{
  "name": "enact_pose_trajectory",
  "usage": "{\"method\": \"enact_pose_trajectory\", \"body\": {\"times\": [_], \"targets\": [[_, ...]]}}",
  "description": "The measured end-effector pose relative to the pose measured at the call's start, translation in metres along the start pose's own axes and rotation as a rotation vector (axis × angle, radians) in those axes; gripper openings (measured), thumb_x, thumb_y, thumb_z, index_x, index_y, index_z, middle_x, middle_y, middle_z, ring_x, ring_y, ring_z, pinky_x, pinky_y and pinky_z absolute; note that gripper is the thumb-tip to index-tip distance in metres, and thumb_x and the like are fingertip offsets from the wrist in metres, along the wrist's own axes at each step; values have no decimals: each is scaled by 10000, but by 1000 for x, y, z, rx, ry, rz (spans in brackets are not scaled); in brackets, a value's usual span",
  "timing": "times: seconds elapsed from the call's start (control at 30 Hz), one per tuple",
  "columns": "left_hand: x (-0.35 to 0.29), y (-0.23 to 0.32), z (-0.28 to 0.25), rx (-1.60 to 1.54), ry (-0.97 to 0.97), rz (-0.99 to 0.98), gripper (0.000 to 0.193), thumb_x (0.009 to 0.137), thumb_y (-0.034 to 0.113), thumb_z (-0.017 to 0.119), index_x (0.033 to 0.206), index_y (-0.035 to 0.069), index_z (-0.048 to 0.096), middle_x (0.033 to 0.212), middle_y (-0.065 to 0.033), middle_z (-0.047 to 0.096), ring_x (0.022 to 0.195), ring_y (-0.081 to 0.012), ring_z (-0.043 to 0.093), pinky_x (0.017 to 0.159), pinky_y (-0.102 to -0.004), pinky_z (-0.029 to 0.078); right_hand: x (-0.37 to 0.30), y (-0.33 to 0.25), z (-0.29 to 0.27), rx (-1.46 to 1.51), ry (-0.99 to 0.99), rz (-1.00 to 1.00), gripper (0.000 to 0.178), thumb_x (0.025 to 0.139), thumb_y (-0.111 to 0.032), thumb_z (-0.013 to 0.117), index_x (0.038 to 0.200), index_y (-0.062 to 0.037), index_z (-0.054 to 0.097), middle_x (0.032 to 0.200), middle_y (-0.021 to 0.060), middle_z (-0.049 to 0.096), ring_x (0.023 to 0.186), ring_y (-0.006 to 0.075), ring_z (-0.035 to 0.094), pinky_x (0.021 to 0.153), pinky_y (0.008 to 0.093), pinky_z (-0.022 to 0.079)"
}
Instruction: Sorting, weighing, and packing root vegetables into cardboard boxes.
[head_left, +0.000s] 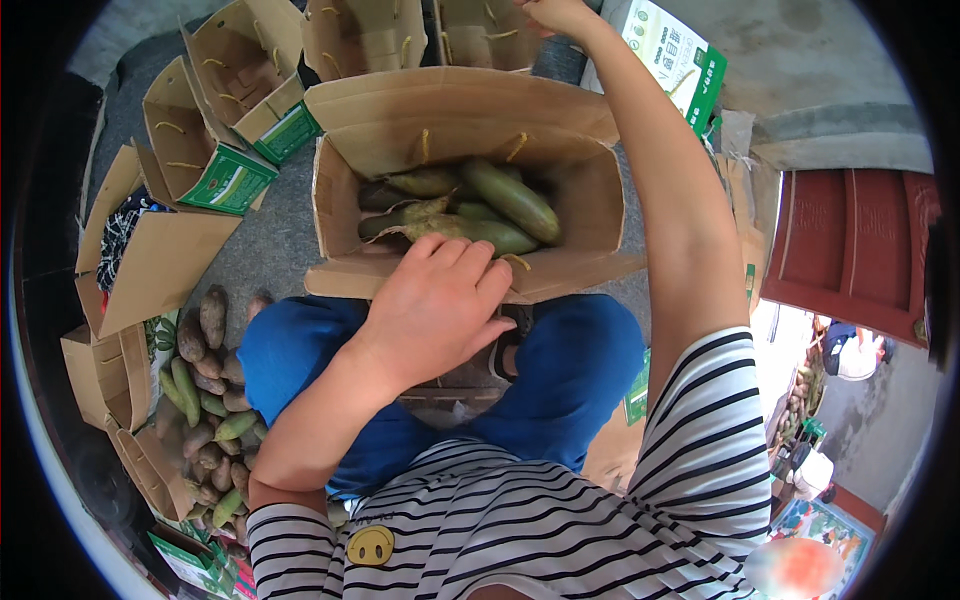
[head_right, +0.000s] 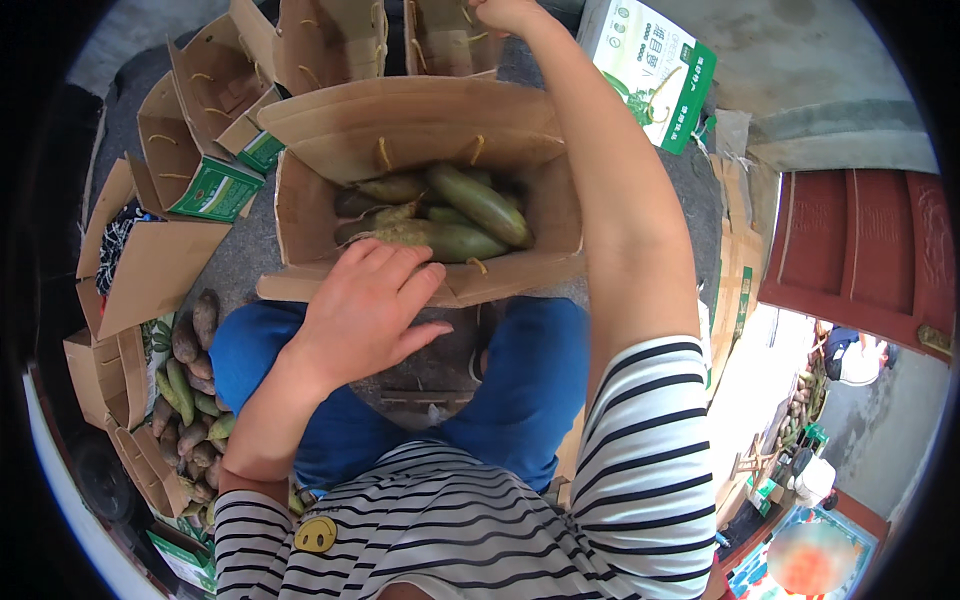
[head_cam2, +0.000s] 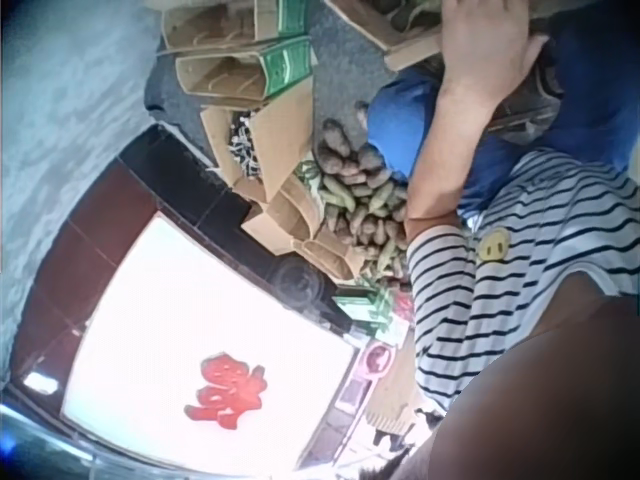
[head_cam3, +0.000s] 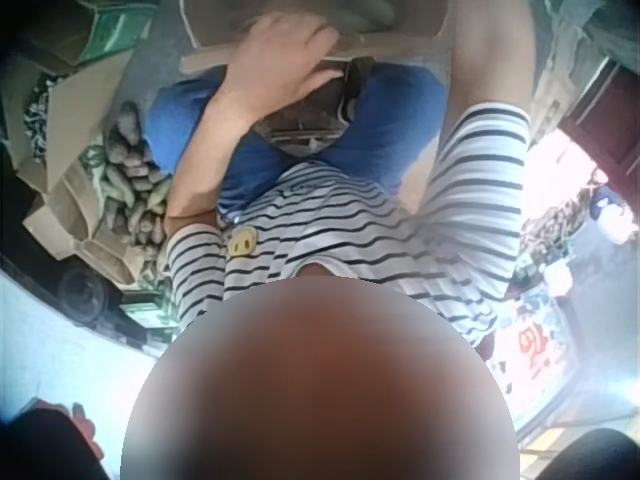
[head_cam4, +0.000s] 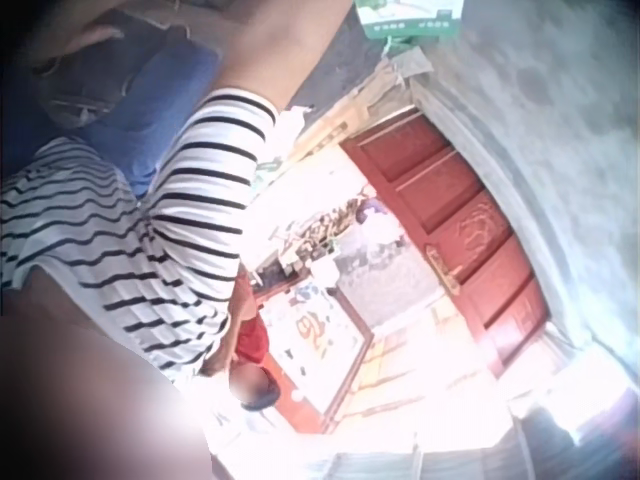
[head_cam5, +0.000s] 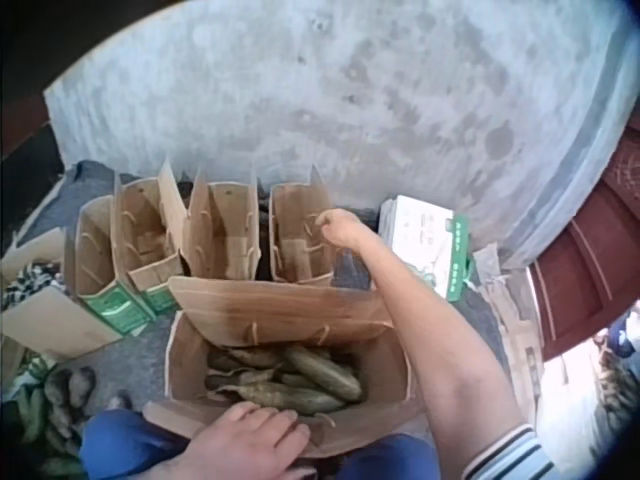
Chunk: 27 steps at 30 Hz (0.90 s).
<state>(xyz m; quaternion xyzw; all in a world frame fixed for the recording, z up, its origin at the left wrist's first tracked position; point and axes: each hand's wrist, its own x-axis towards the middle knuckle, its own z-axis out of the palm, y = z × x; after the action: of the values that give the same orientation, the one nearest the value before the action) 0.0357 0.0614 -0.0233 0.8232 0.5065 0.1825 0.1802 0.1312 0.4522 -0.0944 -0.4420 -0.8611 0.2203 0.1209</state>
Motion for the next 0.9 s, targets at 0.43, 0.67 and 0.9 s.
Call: {"method": "enact_pose_trajectory", "body": {"times": [0.43, 0.67, 0.9], "targets": [[3, 4, 1, 71, 50, -35, 434, 702, 220, 719, 1066, 38, 568, 1096, -113, 571, 1021, -302, 529, 897, -390, 405, -287, 19, -55, 410, 748, 160, 232, 920, -144, 520, 1085, -3, 601, 883, 105, 668, 788, 144, 654, 706, 268, 498], [3, 5, 4, 114, 39, -64, 428, 719, 222, 711, 1077, 38, 566, 1109, -115, 573, 1025, -305, 533, 887, -391, 407, -443, 54, -4, -178, 737, 487, 324, 846, -125, 573, 1161, -52, 548, 1161, 159, 537, 1034, 284, 547, 860, 370, 449], [3, 4, 2, 126, 41, -91, 430, 725, 228, 710, 1087, 45, 567, 1126, -111, 571, 1044, -313, 525, 894, -395, 410, -608, 78, 42, -489, 531, 992, 890, 692, -358, 757, 1332, 67, 308, 1329, 294, 375, 1243, 415, 366, 1035, 437, 316]]}}
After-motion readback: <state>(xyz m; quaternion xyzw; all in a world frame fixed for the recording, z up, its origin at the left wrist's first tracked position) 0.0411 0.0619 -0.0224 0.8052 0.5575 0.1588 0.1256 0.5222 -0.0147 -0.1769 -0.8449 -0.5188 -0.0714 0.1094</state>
